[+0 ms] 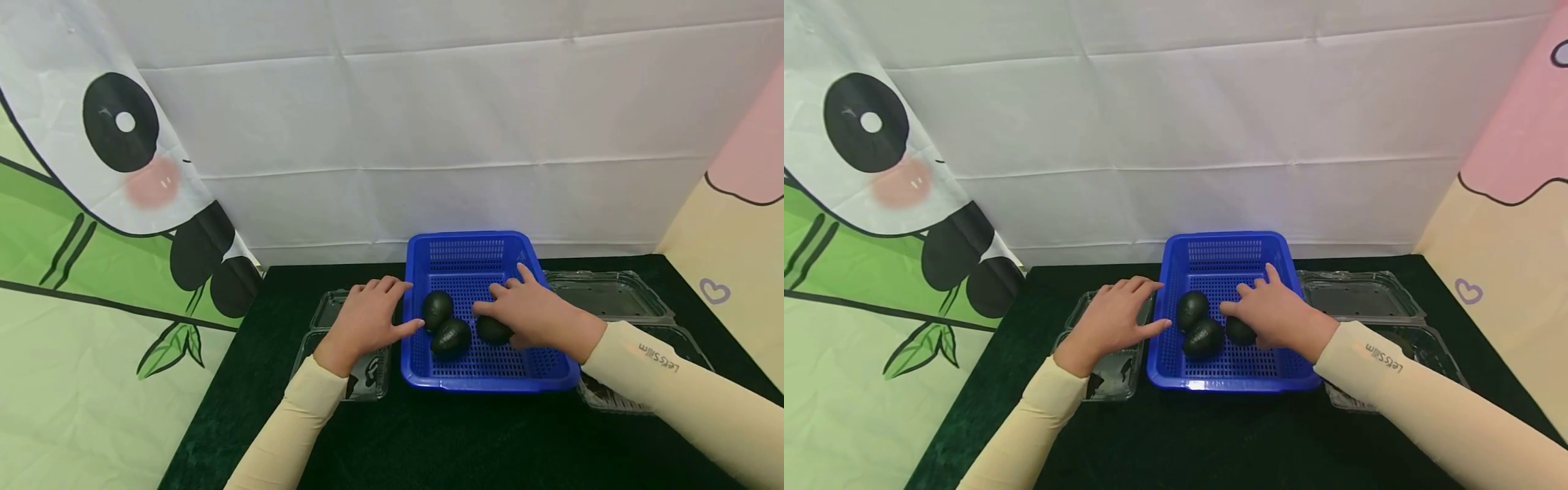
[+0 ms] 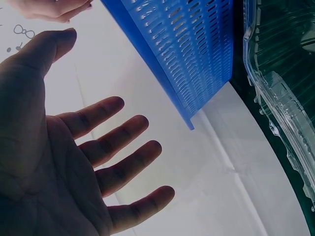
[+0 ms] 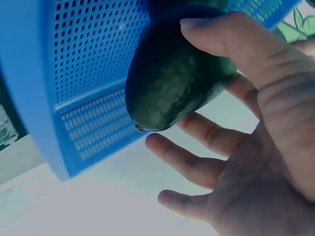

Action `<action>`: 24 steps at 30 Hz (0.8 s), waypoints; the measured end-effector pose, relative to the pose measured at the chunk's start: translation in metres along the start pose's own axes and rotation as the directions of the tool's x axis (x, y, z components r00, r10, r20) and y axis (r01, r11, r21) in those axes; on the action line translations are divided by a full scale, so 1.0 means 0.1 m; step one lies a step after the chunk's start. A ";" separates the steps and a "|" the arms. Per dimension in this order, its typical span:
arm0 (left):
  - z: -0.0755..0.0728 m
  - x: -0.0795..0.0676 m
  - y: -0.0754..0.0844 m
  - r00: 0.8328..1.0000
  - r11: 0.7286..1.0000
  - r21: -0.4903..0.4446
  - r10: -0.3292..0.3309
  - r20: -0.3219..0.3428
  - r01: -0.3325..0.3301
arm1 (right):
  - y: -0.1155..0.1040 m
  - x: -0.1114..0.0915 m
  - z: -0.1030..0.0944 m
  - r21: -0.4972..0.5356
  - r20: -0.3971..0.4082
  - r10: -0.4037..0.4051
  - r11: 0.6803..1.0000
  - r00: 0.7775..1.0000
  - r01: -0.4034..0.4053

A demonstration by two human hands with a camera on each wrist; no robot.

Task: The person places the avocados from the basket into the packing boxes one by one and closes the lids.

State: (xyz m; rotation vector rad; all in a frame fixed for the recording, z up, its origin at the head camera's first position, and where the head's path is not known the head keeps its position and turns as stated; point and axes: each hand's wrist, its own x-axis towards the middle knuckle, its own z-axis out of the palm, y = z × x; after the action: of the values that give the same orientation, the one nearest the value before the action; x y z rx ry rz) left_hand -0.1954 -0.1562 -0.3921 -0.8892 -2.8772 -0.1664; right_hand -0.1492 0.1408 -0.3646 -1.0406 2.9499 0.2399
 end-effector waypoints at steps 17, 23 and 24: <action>-0.03 -0.06 -0.04 1.000 1.000 0.006 -0.021 0.013 0.021 | 0.75 -0.71 -0.22 0.149 -0.105 0.246 0.962 0.963 -0.230; -0.03 -0.08 -0.06 1.000 1.000 0.019 -0.008 0.006 0.008 | 0.91 -0.97 -0.02 0.178 -0.085 0.313 0.939 0.946 -0.295; -0.03 -0.08 -0.06 1.000 1.000 0.020 -0.009 0.004 0.009 | 0.93 -1.01 0.01 0.174 -0.092 0.317 0.939 0.944 -0.298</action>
State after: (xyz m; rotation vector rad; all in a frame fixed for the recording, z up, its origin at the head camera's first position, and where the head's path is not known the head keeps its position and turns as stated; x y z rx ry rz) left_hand -0.1917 -0.1657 -0.3907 -0.8739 -2.8819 -0.1368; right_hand -0.1283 0.2755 -0.3468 -0.5907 3.1652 -0.0594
